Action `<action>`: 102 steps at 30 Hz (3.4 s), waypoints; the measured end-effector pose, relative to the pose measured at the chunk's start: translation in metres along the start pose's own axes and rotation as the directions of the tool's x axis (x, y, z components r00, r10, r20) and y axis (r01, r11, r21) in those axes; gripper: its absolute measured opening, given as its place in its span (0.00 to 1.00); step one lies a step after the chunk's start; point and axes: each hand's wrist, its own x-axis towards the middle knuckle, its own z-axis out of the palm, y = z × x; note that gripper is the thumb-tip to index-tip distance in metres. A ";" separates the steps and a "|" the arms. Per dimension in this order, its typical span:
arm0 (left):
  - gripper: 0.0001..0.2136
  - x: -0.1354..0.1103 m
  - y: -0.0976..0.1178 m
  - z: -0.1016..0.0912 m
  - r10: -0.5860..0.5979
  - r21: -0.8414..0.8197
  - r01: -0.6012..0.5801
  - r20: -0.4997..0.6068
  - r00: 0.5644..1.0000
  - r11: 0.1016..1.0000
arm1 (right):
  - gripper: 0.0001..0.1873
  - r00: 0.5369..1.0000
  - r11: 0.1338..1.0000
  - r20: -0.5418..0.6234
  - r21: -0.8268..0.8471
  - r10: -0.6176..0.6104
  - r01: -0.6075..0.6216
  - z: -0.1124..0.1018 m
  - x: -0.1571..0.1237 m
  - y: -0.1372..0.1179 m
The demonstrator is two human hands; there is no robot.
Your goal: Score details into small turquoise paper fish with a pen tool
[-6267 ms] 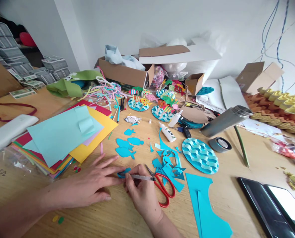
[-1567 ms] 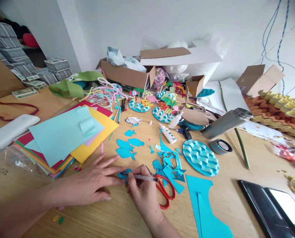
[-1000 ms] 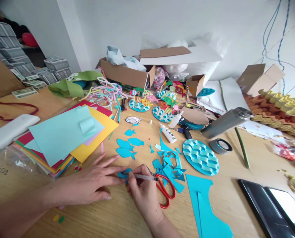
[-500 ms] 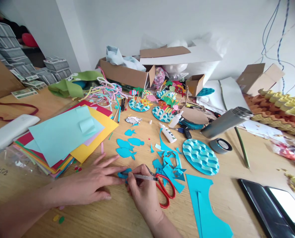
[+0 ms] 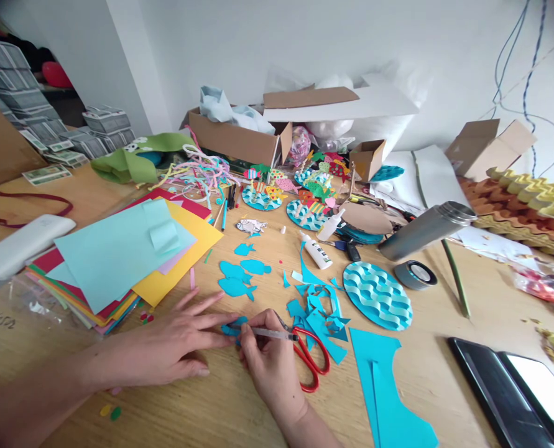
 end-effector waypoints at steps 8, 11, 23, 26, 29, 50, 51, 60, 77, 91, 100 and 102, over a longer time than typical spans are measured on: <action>0.25 0.001 0.002 -0.001 -0.015 0.038 0.014 0.034 0.999 0.999 | 0.21 1.000 1.000 0.011 0.003 -0.001 0.001 0.001 0.000 -0.005; 0.25 0.001 0.003 -0.001 -0.016 0.044 0.015 0.035 0.999 0.999 | 0.21 1.000 1.000 -0.002 -0.004 -0.011 0.011 0.001 0.000 -0.005; 0.25 0.001 0.002 0.001 -0.004 0.059 0.003 0.014 1.000 0.998 | 0.20 1.000 1.000 0.002 0.007 -0.015 0.015 0.001 0.000 -0.003; 0.25 0.000 0.002 0.001 -0.002 0.057 0.001 0.008 1.000 0.998 | 0.20 1.000 1.000 0.009 0.005 -0.016 0.016 0.000 0.000 -0.003; 0.25 0.000 0.003 0.002 -0.010 0.055 0.009 0.016 1.000 0.998 | 0.20 1.000 1.000 0.013 0.001 -0.023 0.023 0.000 0.000 -0.003; 0.26 0.000 0.001 0.001 -0.018 0.044 0.017 0.005 1.000 0.999 | 0.12 0.928 0.934 -0.168 0.074 -0.334 0.350 -0.008 -0.006 -0.003; 0.26 0.000 0.001 0.001 -0.015 0.048 0.015 0.002 1.000 0.999 | 0.12 0.925 0.934 -0.181 0.066 -0.335 0.351 -0.008 -0.006 -0.004; 0.27 -0.001 0.001 0.004 0.015 0.051 -0.012 -0.042 0.999 0.999 | 0.13 0.970 0.977 -0.121 0.003 -0.210 0.212 -0.006 -0.004 -0.001; 0.23 0.001 -0.002 0.006 0.040 0.040 -0.035 -0.113 0.993 0.999 | 0.13 0.920 0.953 -0.264 0.016 -0.289 0.303 -0.004 -0.009 -0.003; 0.14 0.011 -0.012 0.018 0.200 0.119 -0.169 -0.341 0.919 0.978 | 0.10 0.867 0.912 -0.293 -0.207 -0.402 0.353 -0.008 -0.011 -0.004; 0.17 0.007 -0.013 0.017 0.143 0.085 -0.116 -0.632 0.762 0.990 | 0.09 0.856 0.825 -0.203 -0.442 -0.475 0.353 -0.016 -0.008 0.004; 0.14 0.008 -0.014 0.022 0.180 0.102 -0.149 -0.606 0.775 0.984 | 0.10 0.866 0.821 -0.170 -0.444 -0.471 0.359 -0.017 -0.006 0.003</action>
